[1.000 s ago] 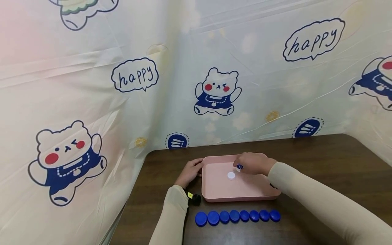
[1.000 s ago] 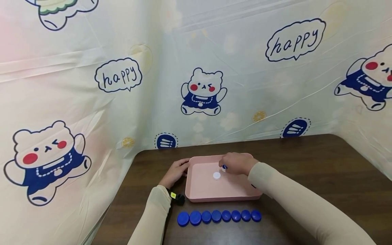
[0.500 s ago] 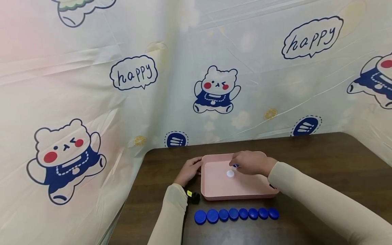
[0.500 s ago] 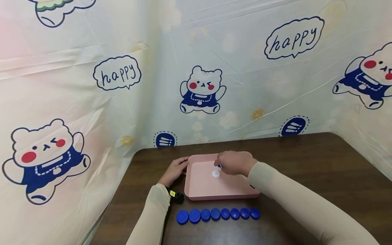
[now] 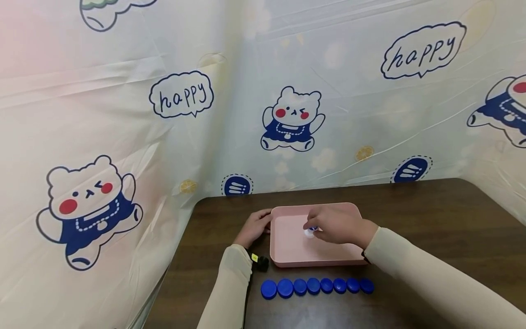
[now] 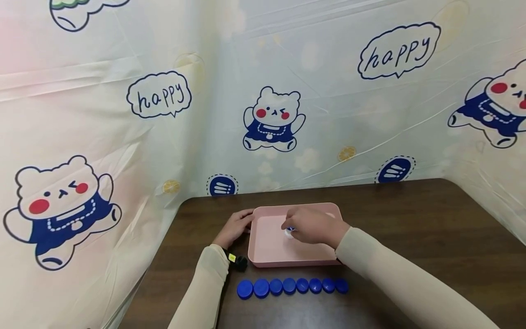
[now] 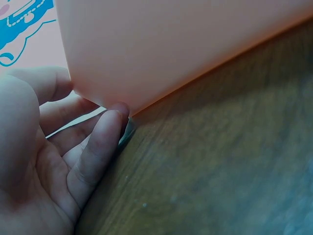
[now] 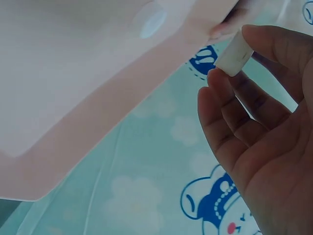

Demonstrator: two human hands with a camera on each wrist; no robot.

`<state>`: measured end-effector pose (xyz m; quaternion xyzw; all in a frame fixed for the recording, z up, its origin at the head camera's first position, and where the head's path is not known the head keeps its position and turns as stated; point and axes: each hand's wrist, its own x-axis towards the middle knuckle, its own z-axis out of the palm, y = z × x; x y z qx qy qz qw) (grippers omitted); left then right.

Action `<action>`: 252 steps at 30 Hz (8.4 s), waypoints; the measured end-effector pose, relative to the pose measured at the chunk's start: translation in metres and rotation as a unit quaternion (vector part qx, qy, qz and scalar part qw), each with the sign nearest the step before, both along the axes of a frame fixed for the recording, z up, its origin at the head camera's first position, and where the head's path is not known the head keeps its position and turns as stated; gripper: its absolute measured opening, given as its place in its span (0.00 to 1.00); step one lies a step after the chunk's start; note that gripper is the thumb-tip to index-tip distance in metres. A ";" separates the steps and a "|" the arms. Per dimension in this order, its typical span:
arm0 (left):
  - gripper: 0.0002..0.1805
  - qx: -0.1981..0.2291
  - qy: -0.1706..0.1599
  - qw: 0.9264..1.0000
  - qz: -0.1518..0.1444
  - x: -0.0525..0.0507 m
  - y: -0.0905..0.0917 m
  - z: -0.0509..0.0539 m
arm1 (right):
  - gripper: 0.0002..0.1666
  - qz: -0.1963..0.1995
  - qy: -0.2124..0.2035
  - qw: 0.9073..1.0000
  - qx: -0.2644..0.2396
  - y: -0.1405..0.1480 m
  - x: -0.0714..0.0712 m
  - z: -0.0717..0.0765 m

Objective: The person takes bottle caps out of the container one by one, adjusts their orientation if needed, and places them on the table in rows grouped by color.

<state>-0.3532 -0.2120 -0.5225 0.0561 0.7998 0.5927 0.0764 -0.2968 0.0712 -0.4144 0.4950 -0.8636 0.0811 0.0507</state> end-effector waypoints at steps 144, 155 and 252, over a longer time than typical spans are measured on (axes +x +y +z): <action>0.22 -0.010 -0.007 1.000 0.006 -0.002 0.000 -0.001 | 0.15 0.196 -0.061 0.978 0.048 -0.102 0.113 -0.055; 0.23 -0.013 -0.006 1.000 0.005 -0.002 -0.001 -0.001 | 0.14 0.198 -0.055 0.977 0.053 -0.103 0.113 -0.058; 0.21 0.015 0.009 1.000 -0.007 0.001 0.000 0.000 | 0.19 -0.121 -0.115 0.983 0.071 -0.013 -0.037 -0.035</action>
